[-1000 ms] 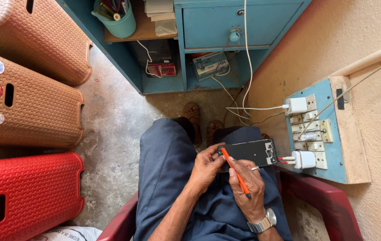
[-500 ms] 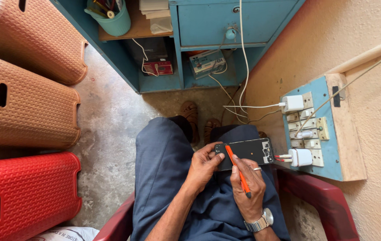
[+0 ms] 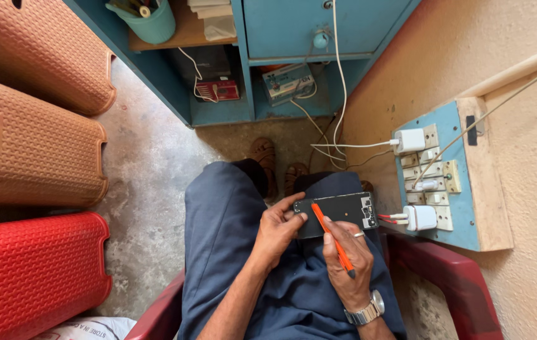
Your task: The person holds a phone component and uses a small orange tool to apply pressure and scrape the internal edges of a phone screen frame.
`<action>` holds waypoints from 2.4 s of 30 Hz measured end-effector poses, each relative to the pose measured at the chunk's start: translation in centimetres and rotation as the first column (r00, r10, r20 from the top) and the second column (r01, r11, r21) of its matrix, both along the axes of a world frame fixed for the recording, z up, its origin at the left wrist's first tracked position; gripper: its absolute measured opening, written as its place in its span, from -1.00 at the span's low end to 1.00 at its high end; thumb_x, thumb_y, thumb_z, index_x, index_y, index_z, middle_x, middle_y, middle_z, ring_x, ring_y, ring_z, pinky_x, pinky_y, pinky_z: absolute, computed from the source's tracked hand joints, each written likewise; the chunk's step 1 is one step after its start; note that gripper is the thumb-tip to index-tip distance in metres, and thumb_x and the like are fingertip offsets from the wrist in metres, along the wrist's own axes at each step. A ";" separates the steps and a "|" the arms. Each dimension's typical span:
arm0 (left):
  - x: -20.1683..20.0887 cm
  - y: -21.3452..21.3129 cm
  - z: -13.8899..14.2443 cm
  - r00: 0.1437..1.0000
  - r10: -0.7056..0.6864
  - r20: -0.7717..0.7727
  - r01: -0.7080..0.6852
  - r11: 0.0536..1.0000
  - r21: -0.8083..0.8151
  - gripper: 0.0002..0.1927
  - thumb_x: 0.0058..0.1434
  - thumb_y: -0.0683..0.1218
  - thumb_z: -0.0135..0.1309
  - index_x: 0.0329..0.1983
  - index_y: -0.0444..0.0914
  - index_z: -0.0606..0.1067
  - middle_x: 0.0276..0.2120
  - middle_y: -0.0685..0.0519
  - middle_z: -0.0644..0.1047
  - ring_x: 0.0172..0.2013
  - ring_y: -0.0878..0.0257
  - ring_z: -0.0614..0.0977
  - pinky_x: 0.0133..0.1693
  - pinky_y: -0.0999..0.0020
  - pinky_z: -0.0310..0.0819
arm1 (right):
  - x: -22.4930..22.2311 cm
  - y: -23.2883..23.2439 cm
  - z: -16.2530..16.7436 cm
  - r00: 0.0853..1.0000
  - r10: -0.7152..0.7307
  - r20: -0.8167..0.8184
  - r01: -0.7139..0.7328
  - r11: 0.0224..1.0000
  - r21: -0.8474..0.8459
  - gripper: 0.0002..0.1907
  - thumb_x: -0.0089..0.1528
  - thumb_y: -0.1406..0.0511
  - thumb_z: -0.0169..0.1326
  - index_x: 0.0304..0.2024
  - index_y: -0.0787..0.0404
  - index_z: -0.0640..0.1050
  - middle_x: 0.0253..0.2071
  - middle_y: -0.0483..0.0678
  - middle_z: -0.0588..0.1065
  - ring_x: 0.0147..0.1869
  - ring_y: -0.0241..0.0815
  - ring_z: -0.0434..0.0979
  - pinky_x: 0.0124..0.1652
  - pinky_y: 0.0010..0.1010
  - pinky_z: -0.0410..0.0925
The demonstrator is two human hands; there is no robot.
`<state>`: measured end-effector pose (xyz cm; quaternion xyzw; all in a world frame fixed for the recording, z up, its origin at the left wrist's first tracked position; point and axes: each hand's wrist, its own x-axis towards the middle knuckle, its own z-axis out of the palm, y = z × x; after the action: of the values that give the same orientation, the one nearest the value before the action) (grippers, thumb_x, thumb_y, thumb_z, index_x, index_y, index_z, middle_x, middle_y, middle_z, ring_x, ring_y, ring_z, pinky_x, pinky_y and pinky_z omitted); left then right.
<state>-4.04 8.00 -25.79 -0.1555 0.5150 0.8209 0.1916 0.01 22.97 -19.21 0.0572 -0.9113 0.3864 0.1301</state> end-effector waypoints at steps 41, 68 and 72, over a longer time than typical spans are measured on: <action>-0.4 -0.4 0.2 0.998 -0.044 0.044 0.044 0.999 -0.003 -0.66 0.35 -0.13 0.04 0.15 -0.35 0.55 -0.54 0.24 0.44 -0.53 0.51 0.44 -0.46 0.55 0.44 | 0.0 -0.7 -0.6 1.000 0.001 -0.009 -0.001 1.000 0.020 -0.70 0.28 0.38 0.10 0.07 0.27 0.59 -0.28 0.02 0.59 -0.07 -0.05 0.58 -0.09 -0.29 0.43; -0.2 0.1 0.2 0.999 -0.008 0.033 0.007 0.999 0.036 -0.67 0.34 -0.17 0.04 0.13 -0.38 0.55 -0.52 0.21 0.46 -0.48 0.47 0.50 -0.42 0.50 0.53 | 0.0 -0.6 -0.2 1.000 0.014 -0.023 -0.013 0.999 0.046 -0.69 0.27 0.39 0.10 0.07 0.28 0.60 -0.34 -0.01 0.59 -0.09 -0.06 0.57 -0.09 -0.28 0.42; 0.0 0.2 0.0 0.999 -0.018 0.037 0.017 1.000 0.010 -0.66 0.33 -0.16 0.04 0.13 -0.38 0.55 -0.51 0.20 0.50 -0.48 0.47 0.51 -0.43 0.50 0.51 | 0.3 -0.5 -0.2 1.000 -0.021 -0.004 0.021 1.000 0.023 -0.68 0.27 0.40 0.09 0.08 0.28 0.60 -0.31 0.01 0.59 -0.09 -0.06 0.57 -0.12 -0.29 0.43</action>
<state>-4.05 8.21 -25.76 -0.1651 0.5087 0.8187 0.2089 0.28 22.43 -19.44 0.0499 -0.9159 0.3745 0.1353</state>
